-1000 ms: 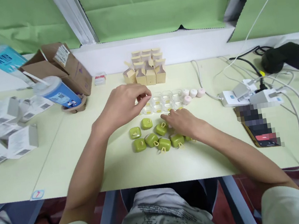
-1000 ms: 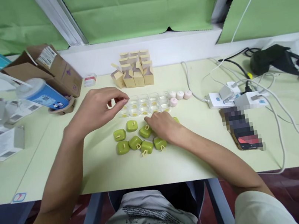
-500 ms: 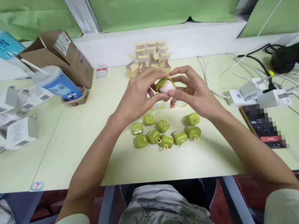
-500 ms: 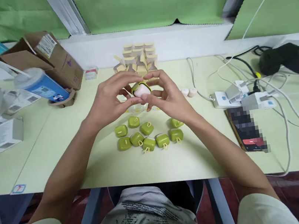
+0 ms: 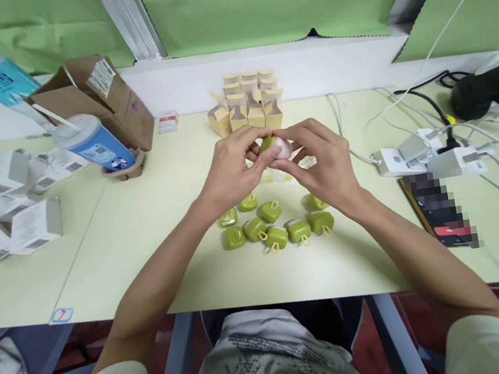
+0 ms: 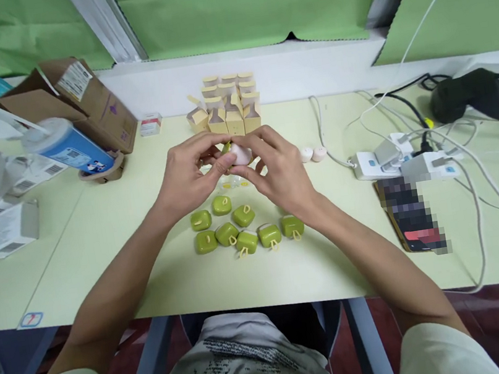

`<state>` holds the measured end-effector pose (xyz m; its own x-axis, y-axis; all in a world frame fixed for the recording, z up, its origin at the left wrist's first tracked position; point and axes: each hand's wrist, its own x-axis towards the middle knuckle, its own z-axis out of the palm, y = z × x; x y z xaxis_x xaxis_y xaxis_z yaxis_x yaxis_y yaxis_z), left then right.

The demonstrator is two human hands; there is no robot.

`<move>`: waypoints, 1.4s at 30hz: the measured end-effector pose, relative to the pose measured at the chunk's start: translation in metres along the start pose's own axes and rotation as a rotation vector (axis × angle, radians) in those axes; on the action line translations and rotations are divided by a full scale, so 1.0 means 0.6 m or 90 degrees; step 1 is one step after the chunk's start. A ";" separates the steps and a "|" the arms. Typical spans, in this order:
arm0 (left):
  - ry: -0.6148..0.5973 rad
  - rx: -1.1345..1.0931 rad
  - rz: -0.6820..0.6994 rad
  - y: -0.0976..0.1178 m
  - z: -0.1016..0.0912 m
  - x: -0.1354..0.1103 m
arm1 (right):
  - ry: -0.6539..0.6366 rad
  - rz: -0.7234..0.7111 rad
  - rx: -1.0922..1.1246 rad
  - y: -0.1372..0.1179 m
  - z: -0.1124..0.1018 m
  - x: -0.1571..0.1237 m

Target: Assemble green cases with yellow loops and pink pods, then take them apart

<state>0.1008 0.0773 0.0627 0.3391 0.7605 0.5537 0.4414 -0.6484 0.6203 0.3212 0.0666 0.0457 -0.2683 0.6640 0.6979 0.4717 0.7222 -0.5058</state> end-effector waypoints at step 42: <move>-0.016 0.111 -0.130 0.024 -0.009 -0.001 | -0.096 0.081 0.070 0.020 0.050 -0.015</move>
<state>0.1025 0.0674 0.0742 0.2480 0.8771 0.4113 0.6382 -0.4673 0.6118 0.3040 0.0754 0.0179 -0.3394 0.7662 0.5457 0.4169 0.6426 -0.6429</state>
